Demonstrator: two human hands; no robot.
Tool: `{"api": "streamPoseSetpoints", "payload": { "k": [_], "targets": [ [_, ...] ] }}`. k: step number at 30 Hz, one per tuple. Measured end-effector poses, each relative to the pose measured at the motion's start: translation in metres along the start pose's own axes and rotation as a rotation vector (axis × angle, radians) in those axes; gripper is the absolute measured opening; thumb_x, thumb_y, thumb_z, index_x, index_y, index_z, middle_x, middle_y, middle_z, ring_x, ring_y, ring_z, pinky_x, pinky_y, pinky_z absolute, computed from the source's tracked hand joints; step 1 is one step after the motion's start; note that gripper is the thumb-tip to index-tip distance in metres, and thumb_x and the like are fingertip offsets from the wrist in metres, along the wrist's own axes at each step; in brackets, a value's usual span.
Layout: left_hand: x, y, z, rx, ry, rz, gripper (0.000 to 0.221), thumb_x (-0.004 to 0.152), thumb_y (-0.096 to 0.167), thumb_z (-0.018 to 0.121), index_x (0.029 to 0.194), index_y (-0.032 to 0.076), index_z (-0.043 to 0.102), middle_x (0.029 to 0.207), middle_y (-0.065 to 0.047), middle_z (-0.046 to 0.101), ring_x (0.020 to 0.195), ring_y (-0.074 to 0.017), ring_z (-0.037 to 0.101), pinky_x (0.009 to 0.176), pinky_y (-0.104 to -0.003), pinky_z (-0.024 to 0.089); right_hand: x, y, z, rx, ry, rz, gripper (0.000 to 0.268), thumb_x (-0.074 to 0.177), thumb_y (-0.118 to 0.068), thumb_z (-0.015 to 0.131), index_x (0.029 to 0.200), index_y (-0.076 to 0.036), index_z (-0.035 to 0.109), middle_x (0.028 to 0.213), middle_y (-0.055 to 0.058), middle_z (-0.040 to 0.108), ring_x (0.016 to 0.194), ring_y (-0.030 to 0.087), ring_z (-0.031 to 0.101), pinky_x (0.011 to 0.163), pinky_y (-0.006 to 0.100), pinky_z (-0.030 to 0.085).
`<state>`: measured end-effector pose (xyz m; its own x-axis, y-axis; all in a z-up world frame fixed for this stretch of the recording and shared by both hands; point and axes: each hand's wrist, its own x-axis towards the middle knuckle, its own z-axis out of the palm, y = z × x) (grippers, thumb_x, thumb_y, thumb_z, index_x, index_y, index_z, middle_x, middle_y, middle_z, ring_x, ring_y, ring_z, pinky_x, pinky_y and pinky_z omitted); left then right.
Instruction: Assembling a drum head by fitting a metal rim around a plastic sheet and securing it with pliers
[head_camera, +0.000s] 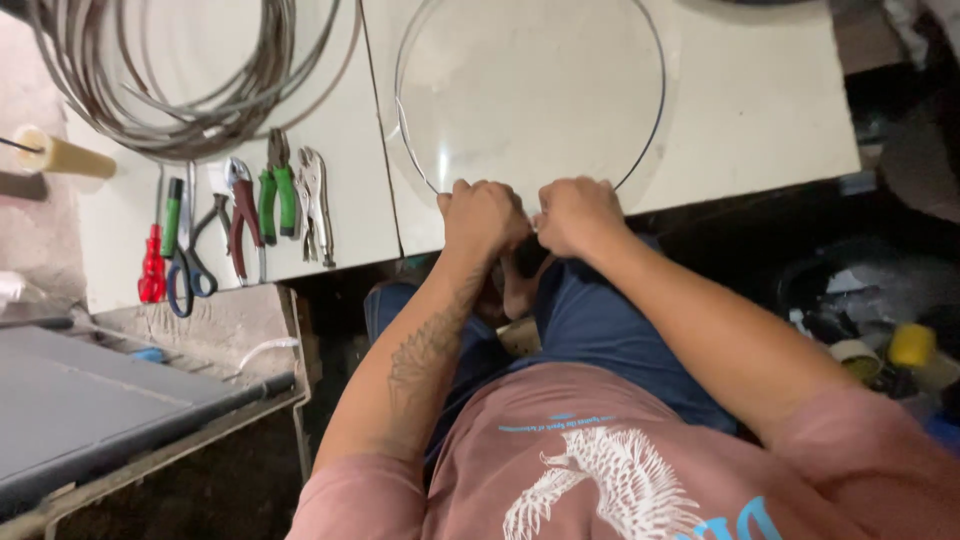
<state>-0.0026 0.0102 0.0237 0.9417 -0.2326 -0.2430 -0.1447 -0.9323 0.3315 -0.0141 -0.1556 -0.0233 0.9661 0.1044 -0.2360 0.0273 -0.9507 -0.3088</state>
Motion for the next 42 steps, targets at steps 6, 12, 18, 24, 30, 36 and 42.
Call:
{"api": "streamPoseSetpoints", "payload": {
  "k": [6, 12, 18, 24, 30, 36, 42],
  "targets": [
    [-0.016, -0.023, 0.003, 0.035, 0.183, 0.277, 0.016, 0.092, 0.025, 0.06, 0.096, 0.017, 0.073, 0.1, -0.006, 0.065, 0.105, -0.0321, 0.061, 0.102, -0.054, 0.045, -0.044, 0.027, 0.018, 0.228, 0.473, -0.397, 0.018, 0.083, -0.025, 0.081, 0.096, -0.014, 0.076, 0.096, 0.005, 0.065, 0.097, 0.033, 0.062, 0.085, 0.046, 0.049],
    [-0.027, -0.03, 0.038, -0.041, 0.361, 0.397, 0.022, 0.082, 0.031, 0.075, 0.102, 0.022, 0.072, 0.106, -0.002, 0.061, 0.112, -0.0301, 0.057, 0.108, -0.056, 0.037, -0.047, 0.047, 0.027, 0.244, 0.529, -0.484, 0.025, 0.085, -0.029, 0.082, 0.106, -0.016, 0.077, 0.108, 0.004, 0.066, 0.104, 0.032, 0.064, 0.089, 0.043, 0.053],
    [-0.018, -0.028, 0.042, -0.147, 0.436, 0.333, 0.02, 0.084, 0.041, 0.078, 0.085, 0.022, 0.073, 0.095, 0.0, 0.062, 0.102, -0.0283, 0.058, 0.101, -0.05, 0.039, -0.044, 0.042, 0.012, 0.203, 0.543, -0.496, 0.014, 0.087, -0.029, 0.081, 0.093, -0.017, 0.076, 0.094, 0.001, 0.064, 0.092, 0.029, 0.064, 0.084, 0.042, 0.05],
    [-0.01, -0.014, 0.023, -0.216, 0.308, 0.198, 0.022, 0.08, 0.037, 0.08, 0.077, 0.018, 0.07, 0.087, -0.002, 0.062, 0.097, -0.0317, 0.057, 0.095, -0.05, 0.039, -0.037, 0.043, 0.008, 0.15, 0.55, -0.365, 0.018, 0.089, -0.04, 0.078, 0.083, -0.024, 0.073, 0.084, -0.004, 0.061, 0.087, 0.023, 0.062, 0.083, 0.04, 0.042],
    [-0.002, -0.005, 0.017, -0.197, 0.141, 0.059, 0.025, 0.08, 0.041, 0.078, 0.076, 0.018, 0.069, 0.087, -0.004, 0.061, 0.101, -0.0313, 0.055, 0.099, -0.051, 0.034, -0.027, 0.026, -0.012, 0.134, 0.297, -0.123, 0.026, 0.085, -0.041, 0.08, 0.075, -0.02, 0.069, 0.076, -0.002, 0.063, 0.089, 0.023, 0.061, 0.085, 0.041, 0.041],
    [0.011, 0.005, 0.012, -0.074, 0.005, -0.007, 0.026, 0.08, 0.045, 0.073, 0.086, 0.02, 0.074, 0.094, -0.005, 0.064, 0.105, -0.0321, 0.056, 0.1, -0.055, 0.036, 0.005, 0.015, -0.024, -0.026, -0.091, 0.089, 0.026, 0.086, -0.048, 0.069, 0.082, -0.022, 0.073, 0.085, 0.004, 0.072, 0.1, 0.029, 0.064, 0.089, 0.046, 0.039],
    [0.019, -0.028, 0.027, 0.029, 0.098, 0.179, 0.02, 0.08, 0.04, 0.073, 0.092, 0.024, 0.073, 0.097, -0.003, 0.065, 0.103, -0.0313, 0.061, 0.095, -0.055, 0.046, -0.018, 0.015, 0.015, 0.087, 0.281, -0.19, 0.017, 0.082, -0.038, 0.073, 0.085, -0.021, 0.072, 0.082, 0.002, 0.067, 0.088, 0.03, 0.065, 0.085, 0.048, 0.043]
  ]
}}
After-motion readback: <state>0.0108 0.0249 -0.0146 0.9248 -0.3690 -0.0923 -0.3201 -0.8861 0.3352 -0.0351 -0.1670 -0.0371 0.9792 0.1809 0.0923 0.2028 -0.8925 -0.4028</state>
